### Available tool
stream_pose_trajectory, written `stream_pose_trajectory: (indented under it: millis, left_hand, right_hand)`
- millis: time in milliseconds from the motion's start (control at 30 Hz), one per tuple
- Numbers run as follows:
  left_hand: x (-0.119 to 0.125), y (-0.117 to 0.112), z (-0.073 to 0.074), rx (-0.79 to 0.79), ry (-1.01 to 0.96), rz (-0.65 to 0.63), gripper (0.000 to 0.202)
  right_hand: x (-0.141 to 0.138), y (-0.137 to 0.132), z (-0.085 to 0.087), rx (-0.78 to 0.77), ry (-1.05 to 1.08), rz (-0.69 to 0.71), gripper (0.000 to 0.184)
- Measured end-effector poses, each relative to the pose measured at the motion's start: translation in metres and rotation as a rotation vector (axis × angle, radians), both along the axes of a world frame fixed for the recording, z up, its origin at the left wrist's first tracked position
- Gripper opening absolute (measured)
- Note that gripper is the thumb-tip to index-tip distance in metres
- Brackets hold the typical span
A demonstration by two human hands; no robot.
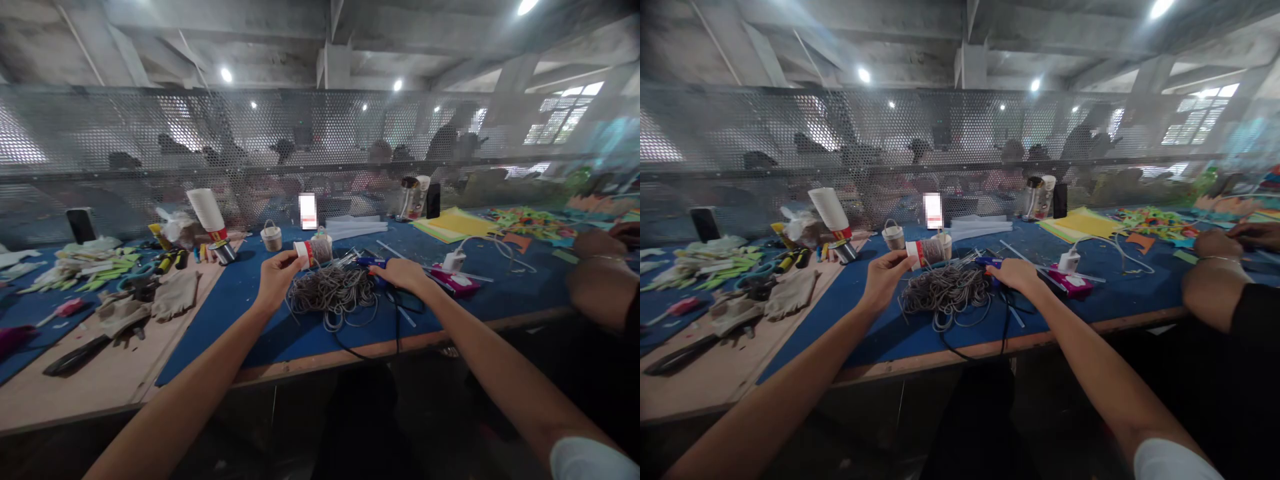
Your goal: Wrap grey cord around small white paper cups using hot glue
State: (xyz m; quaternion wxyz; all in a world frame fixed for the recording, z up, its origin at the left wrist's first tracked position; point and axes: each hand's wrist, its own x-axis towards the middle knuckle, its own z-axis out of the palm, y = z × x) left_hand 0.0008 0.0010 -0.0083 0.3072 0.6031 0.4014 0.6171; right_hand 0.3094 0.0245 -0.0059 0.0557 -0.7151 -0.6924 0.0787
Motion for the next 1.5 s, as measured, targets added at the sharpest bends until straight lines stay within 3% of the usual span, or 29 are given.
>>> stream_pose_trajectory:
  millis: [133, 233, 300, 400, 567, 700, 767, 900, 1033, 1500]
  left_hand:
    - [0.001, -0.002, 0.002, -0.01, -0.027, -0.004, 0.033]
    - [0.003, -0.006, 0.005, -0.019, -0.02, -0.001, 0.033]
    - [0.003, -0.008, 0.006, -0.009, -0.015, 0.003, 0.032]
    - [0.002, -0.007, 0.005, 0.015, -0.021, 0.01, 0.031]
    - [-0.001, -0.005, 0.003, 0.03, 0.0, 0.031, 0.03]
    - [-0.001, -0.005, 0.004, 0.035, 0.025, 0.026, 0.03]
    - [-0.001, -0.005, 0.003, 0.025, 0.037, 0.023, 0.03]
    - [0.001, -0.008, 0.003, 0.006, 0.053, 0.004, 0.029]
    - [0.003, -0.011, 0.005, -0.007, 0.057, -0.041, 0.032]
    - [0.002, -0.015, 0.007, -0.01, 0.079, -0.079, 0.027]
  right_hand:
    - [-0.005, -0.01, 0.004, 0.249, -0.023, -0.017, 0.051]
    - [-0.028, -0.02, 0.012, 0.482, 0.15, 0.109, 0.031]
    - [-0.052, -0.027, 0.016, 0.452, 0.424, 0.291, 0.025]
    - [-0.089, -0.033, 0.015, 0.25, 0.801, 0.49, 0.029]
    - [-0.12, -0.033, 0.006, 0.349, 0.814, 0.458, 0.026]
    - [-0.118, -0.031, 0.005, 0.237, 0.918, 0.504, 0.019]
    - [-0.115, -0.032, 0.009, 0.271, 0.912, 0.517, 0.018]
    - [-0.112, -0.035, 0.023, 0.584, 0.674, 0.505, 0.013]
    - [-0.113, -0.036, 0.034, 0.742, 0.525, 0.515, 0.011]
    - [-0.113, -0.025, 0.038, 0.848, 0.454, 0.535, 0.013]
